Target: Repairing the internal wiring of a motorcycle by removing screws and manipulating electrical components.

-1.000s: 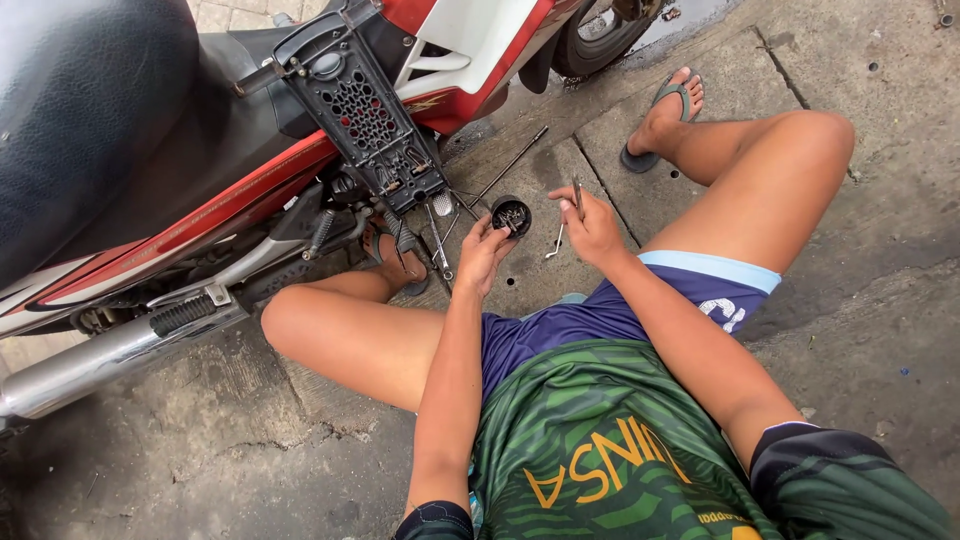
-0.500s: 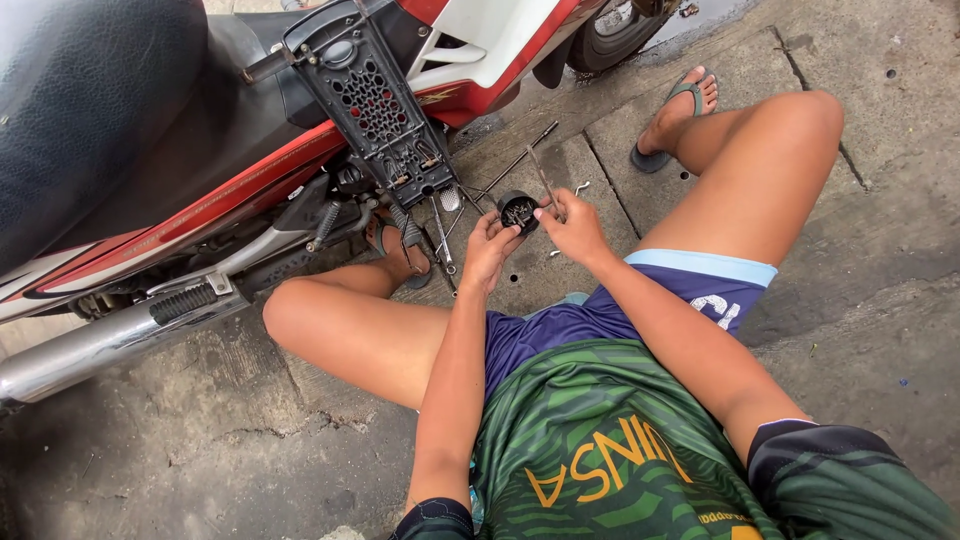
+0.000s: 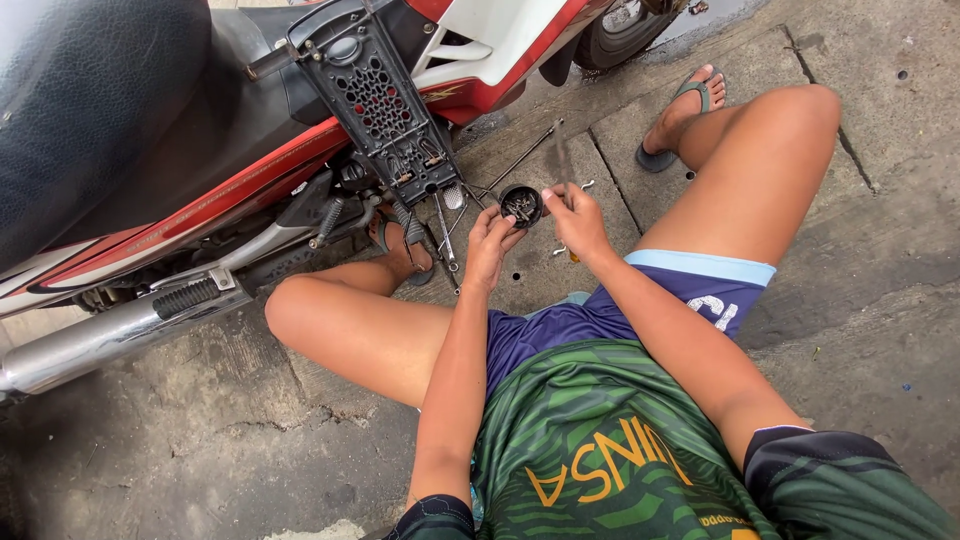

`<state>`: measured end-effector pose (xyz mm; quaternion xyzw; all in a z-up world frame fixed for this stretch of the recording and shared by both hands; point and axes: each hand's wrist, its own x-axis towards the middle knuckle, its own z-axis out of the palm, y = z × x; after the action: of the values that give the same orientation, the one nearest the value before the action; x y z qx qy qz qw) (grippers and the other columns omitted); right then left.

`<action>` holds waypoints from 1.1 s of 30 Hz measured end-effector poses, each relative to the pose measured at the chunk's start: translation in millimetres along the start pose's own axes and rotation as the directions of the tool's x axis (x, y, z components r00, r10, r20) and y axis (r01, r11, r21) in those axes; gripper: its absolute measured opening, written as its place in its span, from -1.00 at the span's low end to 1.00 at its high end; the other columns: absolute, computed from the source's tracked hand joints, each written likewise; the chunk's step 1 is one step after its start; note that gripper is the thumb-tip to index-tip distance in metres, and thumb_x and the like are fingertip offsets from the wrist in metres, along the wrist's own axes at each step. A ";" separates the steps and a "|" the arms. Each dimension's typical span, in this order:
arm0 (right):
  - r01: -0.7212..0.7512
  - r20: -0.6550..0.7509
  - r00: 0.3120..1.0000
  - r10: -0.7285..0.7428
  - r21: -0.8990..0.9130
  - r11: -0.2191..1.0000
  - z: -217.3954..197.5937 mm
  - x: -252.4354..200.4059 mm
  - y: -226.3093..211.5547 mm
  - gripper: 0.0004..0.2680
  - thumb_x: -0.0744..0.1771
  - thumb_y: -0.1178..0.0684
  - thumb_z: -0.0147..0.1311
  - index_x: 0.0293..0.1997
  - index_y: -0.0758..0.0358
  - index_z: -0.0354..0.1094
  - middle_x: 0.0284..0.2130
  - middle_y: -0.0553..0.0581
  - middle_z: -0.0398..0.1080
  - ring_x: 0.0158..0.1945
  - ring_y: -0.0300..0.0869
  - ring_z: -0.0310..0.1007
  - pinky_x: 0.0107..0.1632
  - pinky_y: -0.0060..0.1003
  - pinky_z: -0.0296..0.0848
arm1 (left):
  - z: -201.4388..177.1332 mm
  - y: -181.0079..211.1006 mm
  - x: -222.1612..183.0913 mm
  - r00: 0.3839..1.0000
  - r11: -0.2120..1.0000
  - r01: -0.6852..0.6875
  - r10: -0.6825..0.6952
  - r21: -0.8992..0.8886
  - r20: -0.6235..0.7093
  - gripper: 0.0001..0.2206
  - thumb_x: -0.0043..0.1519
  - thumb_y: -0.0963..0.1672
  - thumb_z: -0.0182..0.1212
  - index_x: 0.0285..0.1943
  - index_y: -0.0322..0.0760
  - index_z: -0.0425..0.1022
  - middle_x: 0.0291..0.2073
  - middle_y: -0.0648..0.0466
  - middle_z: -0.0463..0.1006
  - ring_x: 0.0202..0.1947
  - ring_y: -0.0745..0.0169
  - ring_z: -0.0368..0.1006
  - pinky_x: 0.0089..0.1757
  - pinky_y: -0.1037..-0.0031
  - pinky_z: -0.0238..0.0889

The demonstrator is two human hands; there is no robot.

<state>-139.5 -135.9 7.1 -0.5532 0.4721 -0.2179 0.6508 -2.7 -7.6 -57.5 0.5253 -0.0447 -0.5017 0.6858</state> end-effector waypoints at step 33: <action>0.030 0.163 0.986 -0.026 -0.023 0.999 2.1 -5.4 4.5 -0.73 0.37 -0.05 0.23 0.04 0.38 0.48 -0.37 0.17 0.54 -0.78 -0.26 0.30 -0.66 -0.35 0.22 | 43.5 56.1 -34.2 0.612 -0.134 -0.453 0.672 0.881 0.417 -0.89 0.16 -0.11 0.58 -0.19 -0.05 0.74 0.58 -0.02 0.28 0.53 -0.21 0.19 0.38 -0.05 0.09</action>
<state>-141.2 -129.2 4.8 -0.5840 0.4123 -0.1751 0.6770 -9.2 -15.0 20.7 0.7910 -0.5044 0.0429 0.3435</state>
